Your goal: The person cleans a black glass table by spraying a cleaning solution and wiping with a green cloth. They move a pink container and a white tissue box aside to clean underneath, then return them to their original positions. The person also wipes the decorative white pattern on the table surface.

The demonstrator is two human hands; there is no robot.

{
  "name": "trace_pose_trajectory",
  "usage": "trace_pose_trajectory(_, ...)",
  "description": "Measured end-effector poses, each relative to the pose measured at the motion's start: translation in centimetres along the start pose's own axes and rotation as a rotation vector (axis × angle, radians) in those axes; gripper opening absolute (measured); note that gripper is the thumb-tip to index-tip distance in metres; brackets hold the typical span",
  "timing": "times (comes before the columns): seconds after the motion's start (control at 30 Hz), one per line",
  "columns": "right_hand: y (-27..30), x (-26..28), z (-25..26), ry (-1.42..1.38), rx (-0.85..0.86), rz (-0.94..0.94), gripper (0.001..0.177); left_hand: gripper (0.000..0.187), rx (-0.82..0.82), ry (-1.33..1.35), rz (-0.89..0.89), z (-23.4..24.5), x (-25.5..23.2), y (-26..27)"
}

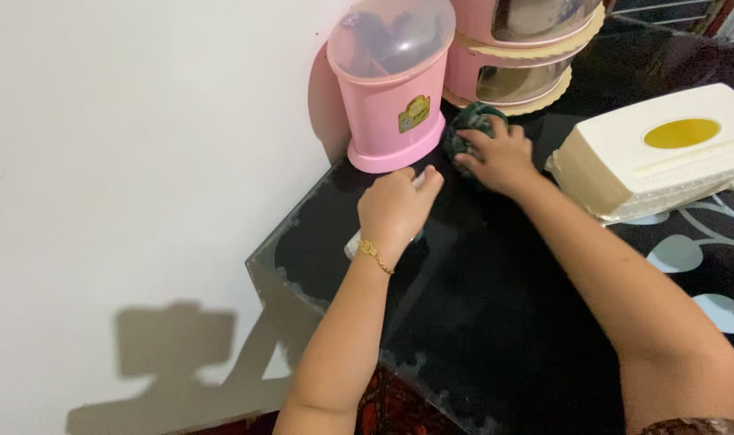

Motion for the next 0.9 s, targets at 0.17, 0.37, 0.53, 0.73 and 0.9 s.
trace_pose_trajectory(0.17,10.2,13.2,-1.5,-0.105,0.243,0.426,0.042,0.06,-0.041,0.04,0.008,2.7,0.9,0.9)
trace_pose_trajectory(0.37,11.0,10.3,2.6,-0.257,0.289,0.587,0.04,0.057,0.039,0.211,0.039,5.1,2.6,6.1)
trace_pose_trajectory(0.53,6.3,6.6,3.2,0.114,0.083,0.008,0.048,0.046,0.048,0.453,0.273,6.4,7.7,11.1)
trace_pose_trajectory(0.73,14.9,23.3,2.2,-0.356,0.205,0.773,0.04,0.042,-0.083,0.67,0.316,7.5,12.1,13.5)
trace_pose_trajectory(0.9,5.4,19.1,0.9,-0.138,0.165,0.357,0.044,0.04,-0.141,0.651,0.374,7.4,15.1,15.2)
Point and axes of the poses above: each hand's wrist, its own y-axis away from the middle knuckle, its own z-axis out of the back of the hand, x = y × z, the point moved 10 cm from there along -y, towards the middle knuckle, and after that the axes turned 3 degrees about x, right-handed, at the moved point
